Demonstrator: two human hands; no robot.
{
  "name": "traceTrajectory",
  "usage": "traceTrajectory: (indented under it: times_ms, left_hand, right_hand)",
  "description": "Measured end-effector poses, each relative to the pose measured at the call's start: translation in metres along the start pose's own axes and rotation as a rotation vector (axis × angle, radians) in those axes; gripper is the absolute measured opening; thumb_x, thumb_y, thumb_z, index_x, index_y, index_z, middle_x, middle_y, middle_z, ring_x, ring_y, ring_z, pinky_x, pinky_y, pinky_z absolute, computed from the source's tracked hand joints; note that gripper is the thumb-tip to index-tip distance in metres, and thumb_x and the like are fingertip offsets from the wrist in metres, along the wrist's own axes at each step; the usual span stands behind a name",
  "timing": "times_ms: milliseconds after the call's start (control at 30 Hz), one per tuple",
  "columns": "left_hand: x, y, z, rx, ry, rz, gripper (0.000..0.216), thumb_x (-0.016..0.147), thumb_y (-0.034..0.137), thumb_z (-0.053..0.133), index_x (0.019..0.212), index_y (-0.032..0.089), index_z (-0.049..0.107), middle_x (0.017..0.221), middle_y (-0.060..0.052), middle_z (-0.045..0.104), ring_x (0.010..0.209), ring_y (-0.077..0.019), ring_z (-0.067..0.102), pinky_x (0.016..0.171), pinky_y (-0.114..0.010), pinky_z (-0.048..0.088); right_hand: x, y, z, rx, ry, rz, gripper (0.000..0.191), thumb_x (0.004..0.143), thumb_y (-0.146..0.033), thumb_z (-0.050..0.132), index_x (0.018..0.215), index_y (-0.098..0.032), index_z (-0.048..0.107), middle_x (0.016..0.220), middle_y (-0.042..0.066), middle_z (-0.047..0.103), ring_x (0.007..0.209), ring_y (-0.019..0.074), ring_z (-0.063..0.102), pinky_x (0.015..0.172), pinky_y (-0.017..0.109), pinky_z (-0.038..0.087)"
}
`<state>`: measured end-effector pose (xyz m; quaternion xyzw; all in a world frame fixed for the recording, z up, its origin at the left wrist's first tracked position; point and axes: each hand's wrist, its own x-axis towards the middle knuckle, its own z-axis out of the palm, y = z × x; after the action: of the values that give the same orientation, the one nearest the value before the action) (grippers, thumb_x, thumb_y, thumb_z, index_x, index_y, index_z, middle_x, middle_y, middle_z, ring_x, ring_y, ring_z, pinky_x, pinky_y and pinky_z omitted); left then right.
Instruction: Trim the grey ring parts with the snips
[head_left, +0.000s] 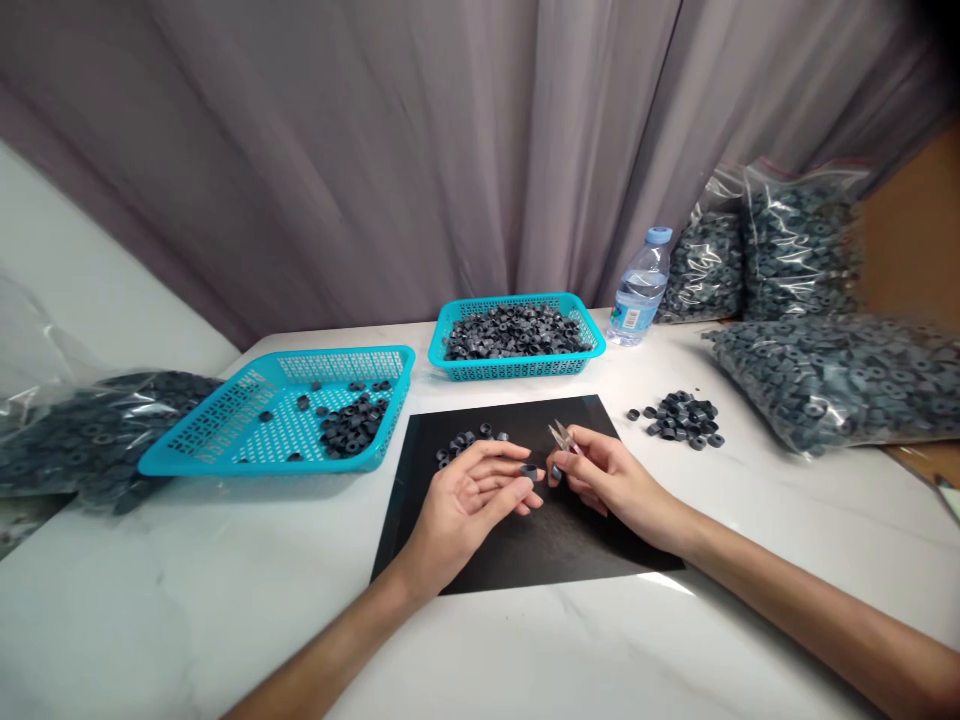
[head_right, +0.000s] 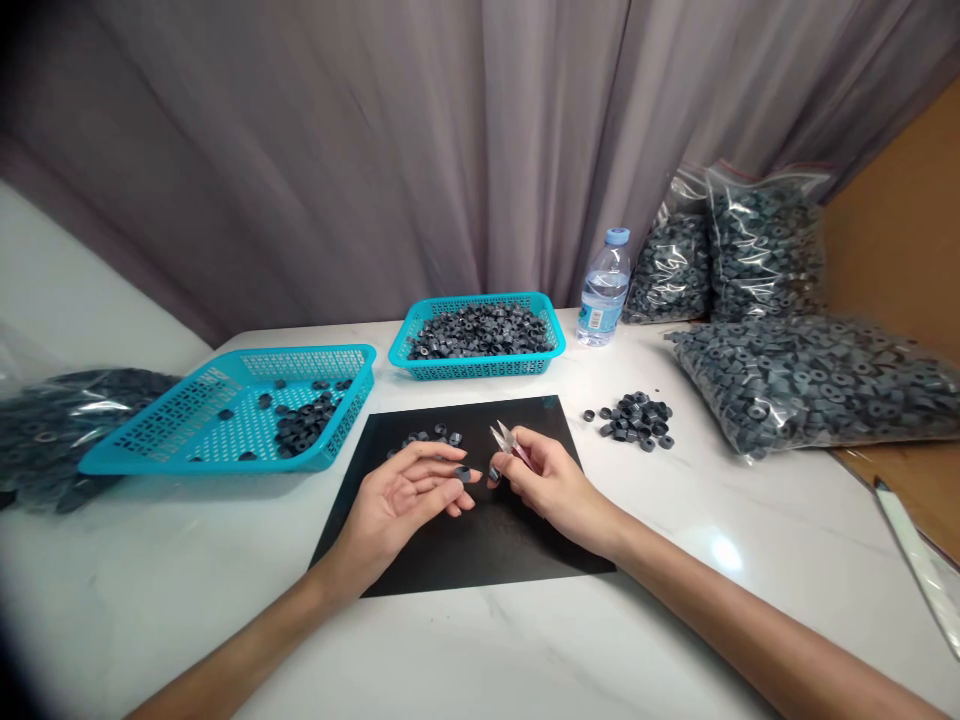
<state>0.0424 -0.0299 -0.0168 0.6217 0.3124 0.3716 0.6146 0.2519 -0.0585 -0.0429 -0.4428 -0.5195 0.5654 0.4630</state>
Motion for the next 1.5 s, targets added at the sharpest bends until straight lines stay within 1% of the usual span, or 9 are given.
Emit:
traceTrajectory:
  times_ms: [133, 367, 533, 633, 767, 1033, 1200, 1300, 1500]
  left_hand:
    - [-0.0006, -0.0013, 0.001, -0.014, -0.001, 0.017, 0.016, 0.092, 0.026, 0.073, 0.102, 0.017, 0.064, 0.09, -0.005, 0.076, 0.08, -0.0162, 0.075, 0.071, -0.023, 0.059]
    - [0.0014, 0.001, 0.0012, -0.048, 0.002, -0.022, 0.019, 0.093, 0.027, 0.074, 0.096, 0.017, 0.058, 0.097, -0.009, 0.078, 0.082, -0.018, 0.076, 0.073, -0.025, 0.057]
    - [-0.0003, 0.0023, -0.0013, -0.043, -0.03, -0.013, 0.022, 0.098, 0.028, 0.067, 0.117, 0.016, 0.065, 0.101, -0.01, 0.079, 0.083, -0.0167, 0.074, 0.074, -0.025, 0.056]
    - [-0.0011, 0.0022, -0.001, -0.036, -0.049, -0.021, 0.023, 0.099, 0.027, 0.065, 0.118, 0.016, 0.071, 0.105, -0.011, 0.079, 0.083, -0.0172, 0.075, 0.074, -0.025, 0.056]
    - [0.0, 0.0021, 0.0006, -0.071, -0.043, -0.051, 0.023, 0.099, 0.027, 0.065, 0.115, 0.013, 0.073, 0.103, -0.012, 0.079, 0.082, -0.0188, 0.076, 0.071, -0.025, 0.056]
    - [-0.001, 0.0012, -0.0017, -0.095, -0.051, -0.05, 0.023, 0.099, 0.029, 0.065, 0.117, 0.014, 0.067, 0.106, -0.014, 0.079, 0.084, -0.0198, 0.076, 0.074, -0.027, 0.056]
    - [-0.001, -0.0006, -0.0012, -0.095, -0.054, -0.045, 0.021, 0.099, 0.029, 0.064, 0.114, 0.015, 0.063, 0.105, -0.014, 0.079, 0.082, -0.0199, 0.076, 0.072, -0.028, 0.056]
    - [-0.0011, -0.0013, -0.0009, -0.113, -0.057, -0.057, 0.019, 0.101, 0.029, 0.061, 0.114, 0.016, 0.06, 0.103, -0.013, 0.079, 0.082, -0.0206, 0.077, 0.071, -0.028, 0.056]
    - [-0.0005, -0.0008, -0.0008, -0.119, -0.044, -0.036, 0.015, 0.102, 0.028, 0.061, 0.111, 0.017, 0.055, 0.103, -0.014, 0.08, 0.097, -0.025, 0.077, 0.074, -0.028, 0.055]
  right_hand:
    - [-0.0007, -0.0001, 0.0001, 0.001, -0.003, -0.01, 0.034, 0.096, -0.051, 0.062, 0.085, -0.021, 0.051, 0.063, -0.008, 0.042, 0.05, 0.007, 0.03, 0.045, 0.021, 0.027]
    - [-0.0022, 0.001, 0.0005, 0.004, -0.006, -0.025, 0.033, 0.096, -0.052, 0.064, 0.094, -0.022, 0.051, 0.075, -0.005, 0.05, 0.054, 0.0073, 0.033, 0.046, 0.021, 0.027]
    - [-0.0025, 0.0014, -0.0002, -0.007, -0.038, -0.034, 0.029, 0.099, -0.051, 0.059, 0.104, -0.023, 0.057, 0.079, -0.004, 0.05, 0.056, 0.0078, 0.034, 0.046, 0.022, 0.025]
    - [-0.0034, 0.0008, -0.0007, -0.041, -0.048, -0.056, 0.031, 0.101, -0.052, 0.056, 0.099, -0.021, 0.059, 0.082, -0.002, 0.05, 0.059, 0.0082, 0.035, 0.048, 0.023, 0.025]
    - [-0.0039, 0.0, -0.0009, -0.079, -0.044, -0.07, 0.037, 0.1, -0.055, 0.056, 0.092, -0.019, 0.061, 0.079, -0.002, 0.048, 0.061, 0.0089, 0.034, 0.051, 0.024, 0.027]
    - [-0.0028, -0.001, -0.0006, -0.054, -0.035, -0.053, 0.041, 0.097, -0.059, 0.059, 0.094, -0.019, 0.062, 0.067, -0.005, 0.04, 0.055, 0.0084, 0.029, 0.047, 0.024, 0.022]
    - [-0.0042, -0.0017, -0.0005, -0.055, -0.031, -0.045, 0.038, 0.097, -0.057, 0.06, 0.093, -0.019, 0.061, 0.065, -0.007, 0.036, 0.054, 0.0082, 0.028, 0.046, 0.023, 0.021]
    - [-0.0052, -0.0044, -0.0004, -0.06, -0.03, -0.061, 0.036, 0.096, -0.054, 0.063, 0.092, -0.019, 0.06, 0.066, -0.007, 0.038, 0.055, 0.0079, 0.031, 0.046, 0.023, 0.023]
    - [-0.0054, -0.0076, -0.0004, -0.019, -0.021, -0.083, 0.033, 0.095, -0.051, 0.067, 0.091, -0.019, 0.059, 0.066, -0.007, 0.042, 0.053, 0.007, 0.032, 0.046, 0.023, 0.024]
